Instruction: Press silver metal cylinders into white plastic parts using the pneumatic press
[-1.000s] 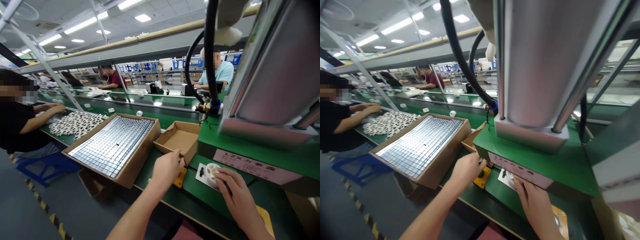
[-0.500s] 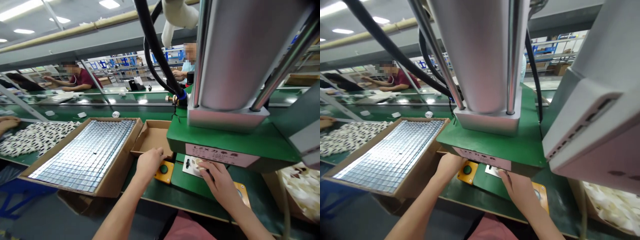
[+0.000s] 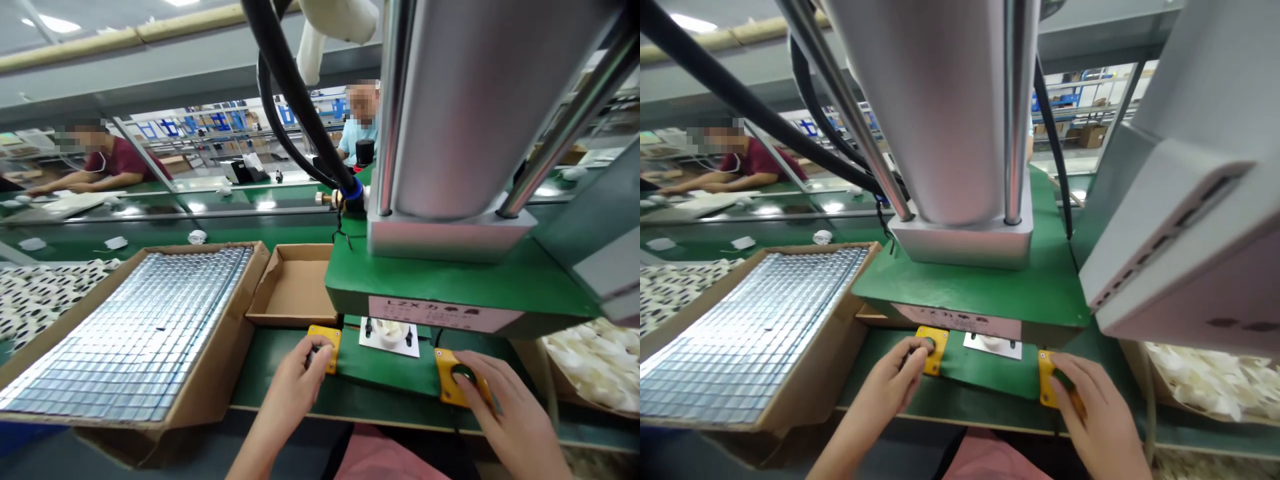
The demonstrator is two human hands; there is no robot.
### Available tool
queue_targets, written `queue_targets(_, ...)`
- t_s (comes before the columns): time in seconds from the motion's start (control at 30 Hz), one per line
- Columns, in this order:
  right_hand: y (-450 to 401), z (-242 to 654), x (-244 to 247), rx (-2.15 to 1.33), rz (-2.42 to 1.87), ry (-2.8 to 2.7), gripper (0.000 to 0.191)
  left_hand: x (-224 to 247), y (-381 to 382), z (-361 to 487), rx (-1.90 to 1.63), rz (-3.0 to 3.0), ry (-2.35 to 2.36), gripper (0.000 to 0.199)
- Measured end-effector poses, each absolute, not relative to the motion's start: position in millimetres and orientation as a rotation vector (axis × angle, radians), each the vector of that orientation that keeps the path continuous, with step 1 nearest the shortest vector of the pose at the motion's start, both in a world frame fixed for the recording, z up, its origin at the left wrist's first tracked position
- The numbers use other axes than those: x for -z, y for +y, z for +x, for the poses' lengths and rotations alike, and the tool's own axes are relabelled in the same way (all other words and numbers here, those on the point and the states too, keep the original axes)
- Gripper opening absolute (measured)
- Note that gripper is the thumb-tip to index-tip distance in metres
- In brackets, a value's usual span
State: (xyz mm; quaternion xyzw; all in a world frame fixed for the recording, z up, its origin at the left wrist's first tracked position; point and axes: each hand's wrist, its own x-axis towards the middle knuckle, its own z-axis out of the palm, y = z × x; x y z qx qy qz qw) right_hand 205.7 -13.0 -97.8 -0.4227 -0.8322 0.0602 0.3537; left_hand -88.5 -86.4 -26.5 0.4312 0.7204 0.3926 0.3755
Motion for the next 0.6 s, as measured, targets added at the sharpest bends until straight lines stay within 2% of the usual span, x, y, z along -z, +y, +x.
queue_targets(0.1, -18, 219, 109, -0.182, -1.188, -2.104, 0.027, 24, -77, -66, -1.161, 0.818, 1.438, 0.032)
queue_targets(0.17, -18, 217, 113, -0.177, -1.185, -2.100, 0.026, 18, -63, -51, -1.155, 0.919, 1.351, 0.027)
queue_targets(0.27, -17, 209, 115, -0.153, -1.145, -2.130, 0.028, 8, -39, -33, -1.159, 1.213, 1.422, 0.018)
queue_targets(0.43, -14, 205, 122, -0.152, -1.131, -2.147, 0.030, 4, -13, -17, -1.201, 1.327, 1.448, 0.031)
queue_targets(0.6, -15, 205, 125, -0.133, -1.125, -2.145, 0.030, 5, -9, -14, -1.196, 1.346, 1.489, 0.029)
